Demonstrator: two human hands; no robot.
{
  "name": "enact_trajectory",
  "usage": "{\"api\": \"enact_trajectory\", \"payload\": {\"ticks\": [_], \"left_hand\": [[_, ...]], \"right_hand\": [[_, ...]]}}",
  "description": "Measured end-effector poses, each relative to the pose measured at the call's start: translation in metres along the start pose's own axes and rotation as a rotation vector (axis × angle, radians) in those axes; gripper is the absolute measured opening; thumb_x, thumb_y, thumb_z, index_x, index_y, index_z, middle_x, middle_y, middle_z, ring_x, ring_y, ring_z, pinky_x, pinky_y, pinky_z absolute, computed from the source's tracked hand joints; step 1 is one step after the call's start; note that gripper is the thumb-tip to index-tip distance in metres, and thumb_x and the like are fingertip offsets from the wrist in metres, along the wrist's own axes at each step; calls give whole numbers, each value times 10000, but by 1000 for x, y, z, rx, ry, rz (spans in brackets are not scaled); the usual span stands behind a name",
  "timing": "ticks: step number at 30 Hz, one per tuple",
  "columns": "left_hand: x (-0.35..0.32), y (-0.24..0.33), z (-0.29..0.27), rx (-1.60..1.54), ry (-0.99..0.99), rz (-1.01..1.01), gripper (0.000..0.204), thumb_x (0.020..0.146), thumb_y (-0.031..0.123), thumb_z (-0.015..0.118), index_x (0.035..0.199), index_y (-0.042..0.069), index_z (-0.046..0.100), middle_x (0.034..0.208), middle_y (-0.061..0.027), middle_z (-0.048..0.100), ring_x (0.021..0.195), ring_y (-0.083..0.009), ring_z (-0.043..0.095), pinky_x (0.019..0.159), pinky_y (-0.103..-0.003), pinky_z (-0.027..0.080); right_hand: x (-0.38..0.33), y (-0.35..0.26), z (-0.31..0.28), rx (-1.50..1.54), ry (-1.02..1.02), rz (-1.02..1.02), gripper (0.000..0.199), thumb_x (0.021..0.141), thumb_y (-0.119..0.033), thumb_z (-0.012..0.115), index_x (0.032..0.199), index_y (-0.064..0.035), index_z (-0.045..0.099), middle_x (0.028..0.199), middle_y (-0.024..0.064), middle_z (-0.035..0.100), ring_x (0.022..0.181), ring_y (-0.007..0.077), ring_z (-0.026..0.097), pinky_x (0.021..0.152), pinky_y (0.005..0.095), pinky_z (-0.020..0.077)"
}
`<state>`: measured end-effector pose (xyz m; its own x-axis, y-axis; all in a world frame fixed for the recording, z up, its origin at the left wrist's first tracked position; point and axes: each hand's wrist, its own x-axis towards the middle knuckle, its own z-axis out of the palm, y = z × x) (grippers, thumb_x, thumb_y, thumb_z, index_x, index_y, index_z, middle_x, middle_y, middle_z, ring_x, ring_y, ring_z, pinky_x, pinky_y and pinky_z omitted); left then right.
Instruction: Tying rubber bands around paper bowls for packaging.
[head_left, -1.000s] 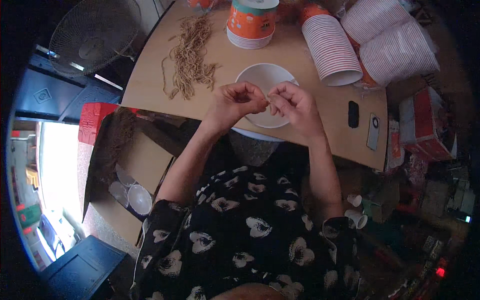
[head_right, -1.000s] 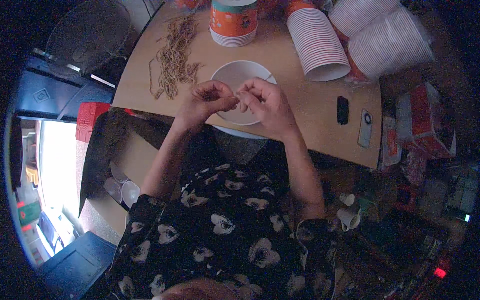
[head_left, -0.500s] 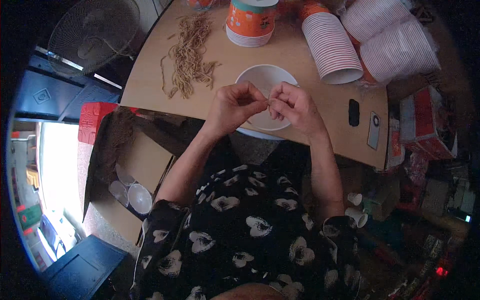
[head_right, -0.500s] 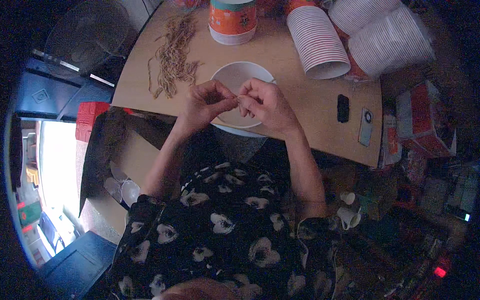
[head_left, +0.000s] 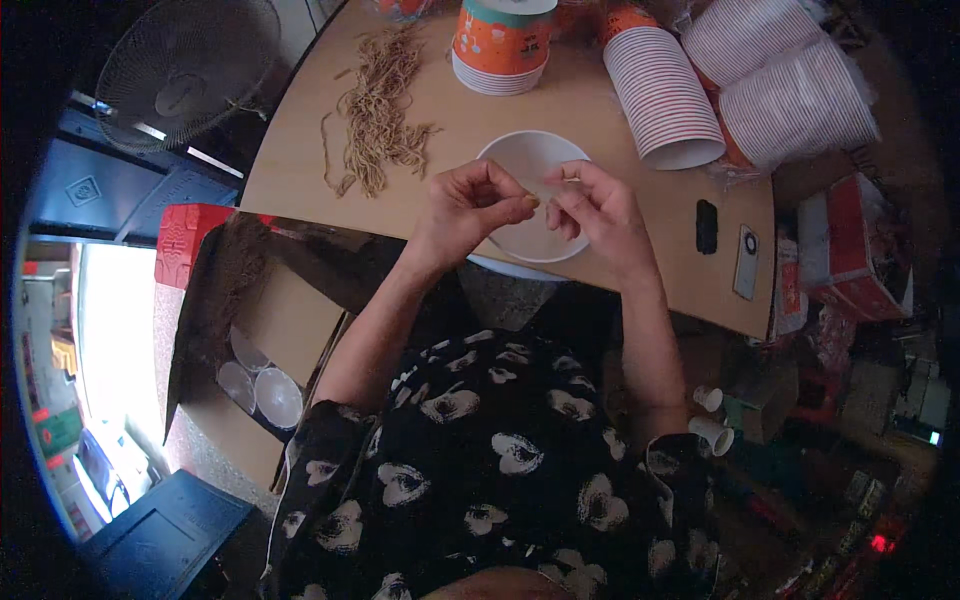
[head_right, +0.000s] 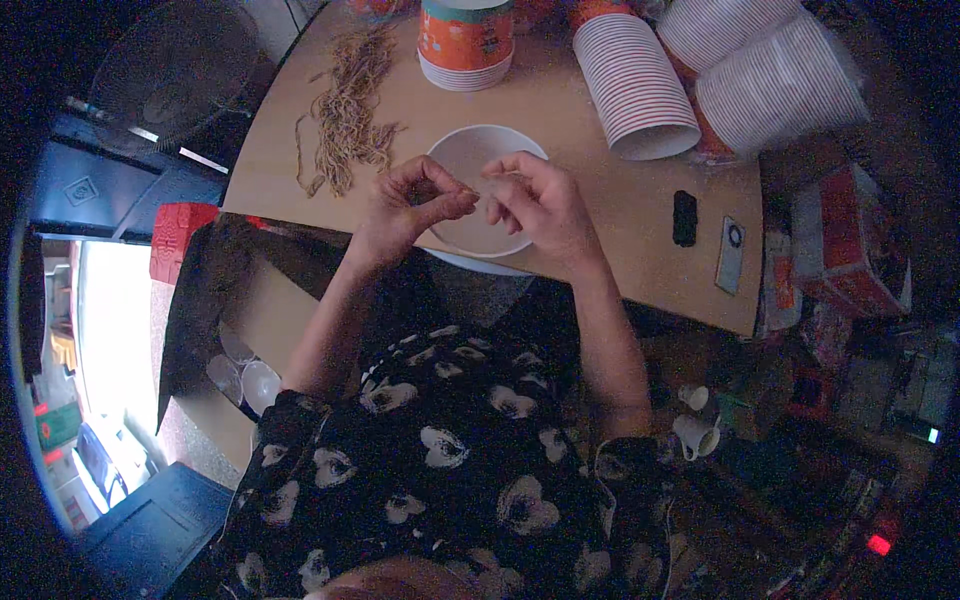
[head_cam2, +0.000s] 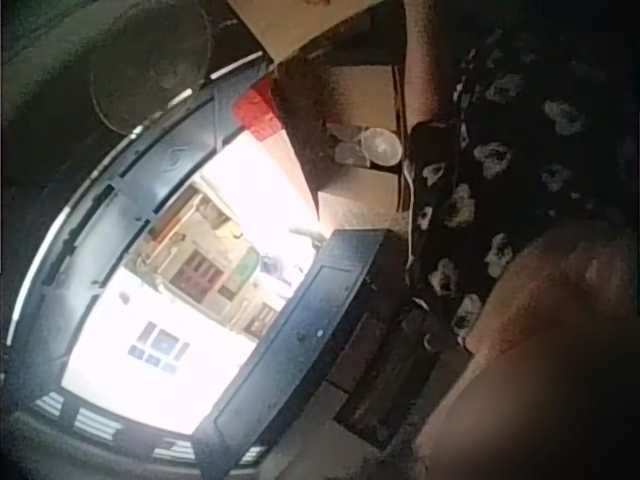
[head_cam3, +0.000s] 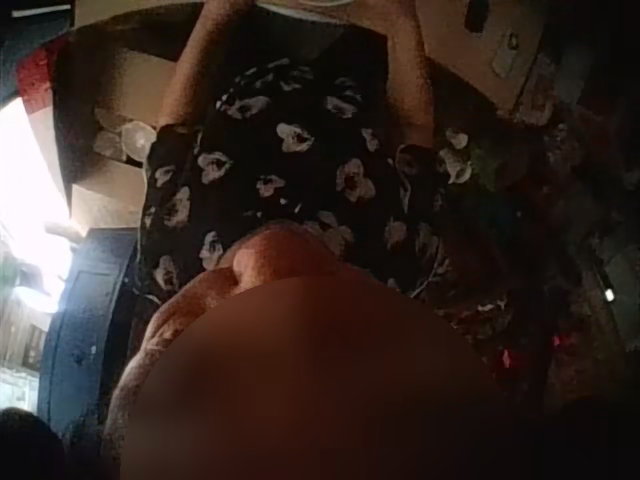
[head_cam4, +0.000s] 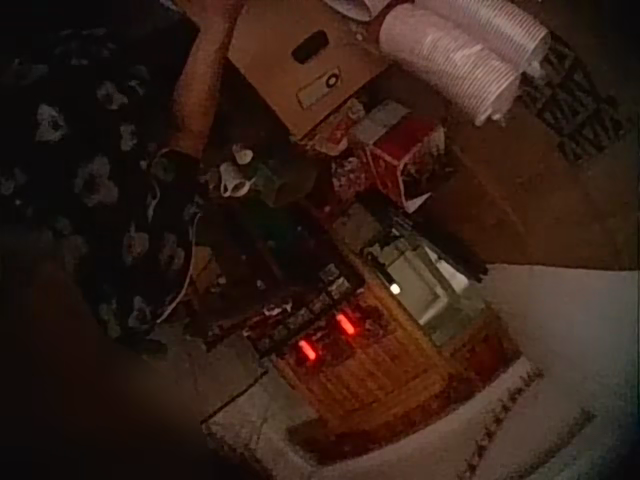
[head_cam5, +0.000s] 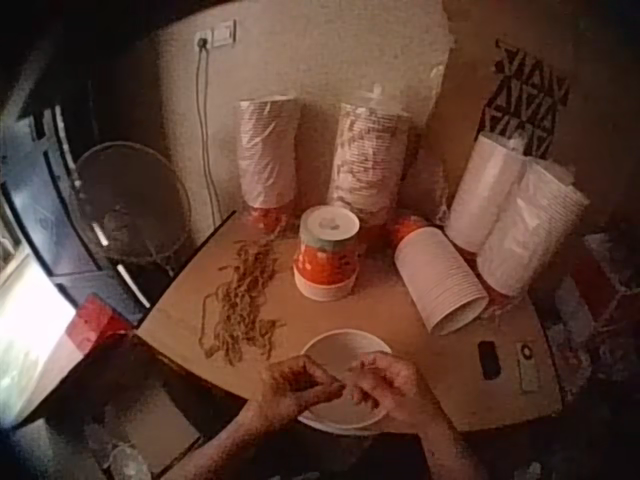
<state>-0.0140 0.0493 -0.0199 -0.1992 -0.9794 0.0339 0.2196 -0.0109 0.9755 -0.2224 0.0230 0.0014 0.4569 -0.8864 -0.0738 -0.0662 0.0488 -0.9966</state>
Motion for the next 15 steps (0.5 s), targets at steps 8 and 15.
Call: {"api": "enact_trajectory", "payload": {"ticks": [8, 15], "left_hand": [[0, 3, 2, 48, -6, -12, 107, 842, -18, 729, 879, 2, 630, 862, -38, 682, 814, -97, 650, 766, -251, 544], [-2, 8, 1, 6, -36, -62, 156, 902, 41, 678, 1040, -16, 634, 927, -55, 703, 789, -100, 656, 714, -236, 539]], "right_hand": [[3, -2, 6, -116, -11, -33, 92, 959, -75, 581, 1010, -8, 619, 780, 5, 616, 678, 47, 562, 574, 190, 437], [3, -1, 7, -64, 33, 0, 127, 978, -144, 587, 985, -21, 616, 749, -11, 594, 645, 38, 528, 554, 189, 412]]}}
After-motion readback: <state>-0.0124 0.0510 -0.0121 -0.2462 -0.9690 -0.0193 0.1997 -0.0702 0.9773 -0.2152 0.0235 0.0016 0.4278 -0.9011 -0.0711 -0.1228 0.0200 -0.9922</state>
